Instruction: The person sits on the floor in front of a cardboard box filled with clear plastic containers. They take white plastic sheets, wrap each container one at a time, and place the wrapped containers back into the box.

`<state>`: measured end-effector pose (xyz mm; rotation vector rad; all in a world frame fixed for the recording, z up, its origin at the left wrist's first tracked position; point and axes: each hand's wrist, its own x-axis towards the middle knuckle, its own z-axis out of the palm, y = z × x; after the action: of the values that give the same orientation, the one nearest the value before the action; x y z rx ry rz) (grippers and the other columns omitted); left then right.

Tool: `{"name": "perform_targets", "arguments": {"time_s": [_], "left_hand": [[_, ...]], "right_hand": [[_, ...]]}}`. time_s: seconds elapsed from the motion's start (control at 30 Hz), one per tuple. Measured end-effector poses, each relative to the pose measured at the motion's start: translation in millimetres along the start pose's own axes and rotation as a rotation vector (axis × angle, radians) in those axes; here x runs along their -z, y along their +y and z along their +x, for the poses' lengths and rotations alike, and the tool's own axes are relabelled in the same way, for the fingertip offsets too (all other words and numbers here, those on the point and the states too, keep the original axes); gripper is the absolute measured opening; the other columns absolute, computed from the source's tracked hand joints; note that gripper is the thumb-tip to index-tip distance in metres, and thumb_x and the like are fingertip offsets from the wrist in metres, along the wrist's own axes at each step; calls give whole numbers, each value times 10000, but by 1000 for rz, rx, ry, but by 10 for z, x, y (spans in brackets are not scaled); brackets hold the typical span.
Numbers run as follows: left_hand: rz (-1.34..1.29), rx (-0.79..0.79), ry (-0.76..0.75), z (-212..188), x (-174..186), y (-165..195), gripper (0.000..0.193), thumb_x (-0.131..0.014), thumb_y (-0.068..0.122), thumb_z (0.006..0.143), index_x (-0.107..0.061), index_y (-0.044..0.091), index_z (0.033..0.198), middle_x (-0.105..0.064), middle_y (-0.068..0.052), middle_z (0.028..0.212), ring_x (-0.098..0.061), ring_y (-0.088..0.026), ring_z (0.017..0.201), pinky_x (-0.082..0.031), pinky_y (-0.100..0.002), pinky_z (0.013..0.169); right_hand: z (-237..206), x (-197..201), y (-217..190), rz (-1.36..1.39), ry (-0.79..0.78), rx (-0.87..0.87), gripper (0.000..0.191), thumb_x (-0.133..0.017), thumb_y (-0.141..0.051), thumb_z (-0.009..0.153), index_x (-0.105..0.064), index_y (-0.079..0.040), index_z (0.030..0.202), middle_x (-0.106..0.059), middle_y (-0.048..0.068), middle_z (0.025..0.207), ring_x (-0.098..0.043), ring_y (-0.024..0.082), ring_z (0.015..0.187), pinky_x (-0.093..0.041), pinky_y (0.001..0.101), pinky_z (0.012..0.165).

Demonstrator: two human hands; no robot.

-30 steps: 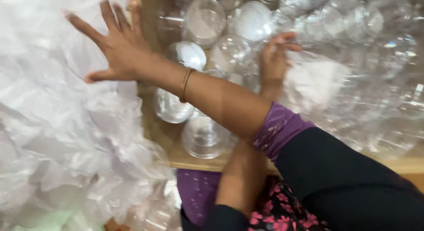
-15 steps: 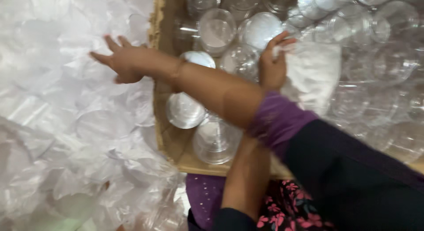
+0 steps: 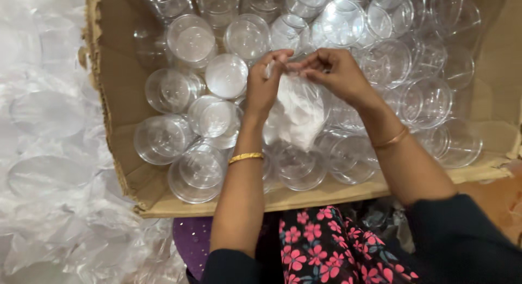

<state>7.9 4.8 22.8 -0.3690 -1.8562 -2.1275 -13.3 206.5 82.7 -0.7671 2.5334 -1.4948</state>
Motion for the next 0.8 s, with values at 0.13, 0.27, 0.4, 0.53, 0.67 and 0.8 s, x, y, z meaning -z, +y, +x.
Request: {"name": "perform_targets", "arguments": {"time_s": [0.13, 0.27, 0.4, 0.53, 0.67, 0.8], "left_hand": [[-120, 31, -75, -47, -52, 14, 309, -690, 240, 985, -686, 24, 1207, -780, -47, 1034, -709, -108, 975, -563, -267, 869], [-36, 139, 24, -84, -21, -86, 305, -705, 309, 1005, -781, 33, 1110, -723, -35, 939, -604, -98, 817, -460, -257, 708], [-116, 168, -175, -82, 59, -17, 410, -593, 445, 1105, -706, 79, 960, -657, 30, 906, -561, -38, 800, -417, -203, 656], [-548, 282, -218, -7, 87, 286, 315, -628, 422, 994, -654, 111, 947, -669, 6, 870, -608, -71, 786, -466, -231, 690], [-507, 271, -386, 44, -160, 432, 291, -698, 366, 1002, -545, 152, 877, -510, 64, 759, -450, -29, 644, -306, -221, 519], [-203, 205, -501, 199, -394, 239, 358, -750, 327, 1005, -485, 146, 847, -449, 76, 752, -406, -22, 656, -317, -218, 571]], "right_hand": [[-154, -4, 65, -16, 116, -75, 115, -727, -91, 972, -774, -16, 1046, -695, -18, 794, -580, 27, 703, -471, 211, 629], [-166, -73, 94, -69, 230, -93, 122, -704, -133, 987, -755, -34, 1039, -676, -13, 753, -556, 34, 655, -438, 221, 564], [-190, 68, 280, 662, 172, -141, 175, -694, -201, 1053, -736, -51, 975, -655, -8, 788, -512, 56, 649, -426, 228, 589], [-387, 432, 445, 939, 0, -67, 239, -675, -243, 1065, -700, -39, 942, -708, 74, 906, -666, 167, 806, -578, 318, 749], [-625, 777, 422, 1343, 40, 241, 344, -546, -295, 1050, -675, -17, 895, -689, 115, 843, -671, 190, 736, -561, 338, 695], [-1045, 1242, 354, 1057, 192, 170, 309, -552, -263, 933, -713, -6, 994, -701, 80, 921, -706, 214, 836, -634, 405, 822]]}}
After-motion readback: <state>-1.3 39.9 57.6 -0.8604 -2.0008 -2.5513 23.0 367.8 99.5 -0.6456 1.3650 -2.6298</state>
